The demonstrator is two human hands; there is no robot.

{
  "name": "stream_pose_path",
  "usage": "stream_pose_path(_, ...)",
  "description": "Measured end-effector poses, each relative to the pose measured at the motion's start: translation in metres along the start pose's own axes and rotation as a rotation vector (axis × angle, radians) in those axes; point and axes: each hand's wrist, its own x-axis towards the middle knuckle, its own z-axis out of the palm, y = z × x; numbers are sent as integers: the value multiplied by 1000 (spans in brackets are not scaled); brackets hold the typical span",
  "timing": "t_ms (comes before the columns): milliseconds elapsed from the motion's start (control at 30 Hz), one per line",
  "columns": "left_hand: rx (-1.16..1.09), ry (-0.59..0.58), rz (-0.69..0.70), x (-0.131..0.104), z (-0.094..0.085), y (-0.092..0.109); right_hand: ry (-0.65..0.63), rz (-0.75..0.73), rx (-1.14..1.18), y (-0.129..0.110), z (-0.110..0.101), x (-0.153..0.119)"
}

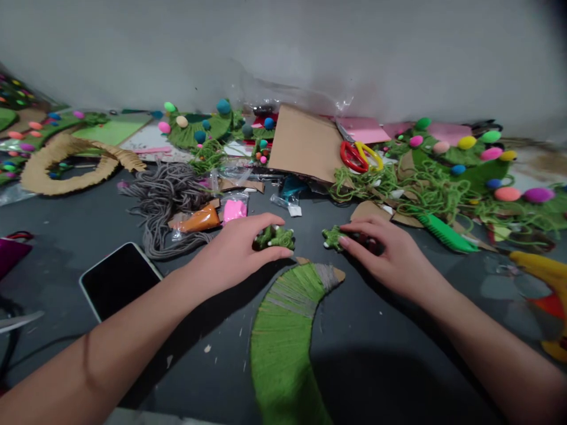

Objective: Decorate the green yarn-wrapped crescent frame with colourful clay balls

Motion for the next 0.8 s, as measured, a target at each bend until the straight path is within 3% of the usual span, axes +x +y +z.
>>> stream_pose_path(133,67,62,90,6,8,-3,-2,-135,-31,1,2,-3)
stream_pose_path(267,54,50,160,12,12,-3,-22,-283,-22,-11,1,-8)
stream_pose_path(433,-41,4,121,15,13,-1,-191,-415,-7,-39,6,5)
stream_pose_path(567,-85,-11,72,15,12,-1,-295,-418,-70,-51,13,26)
stream_pose_path(800,27,36,77,7,6,-5,-253,-370,-331,-38,8,37)
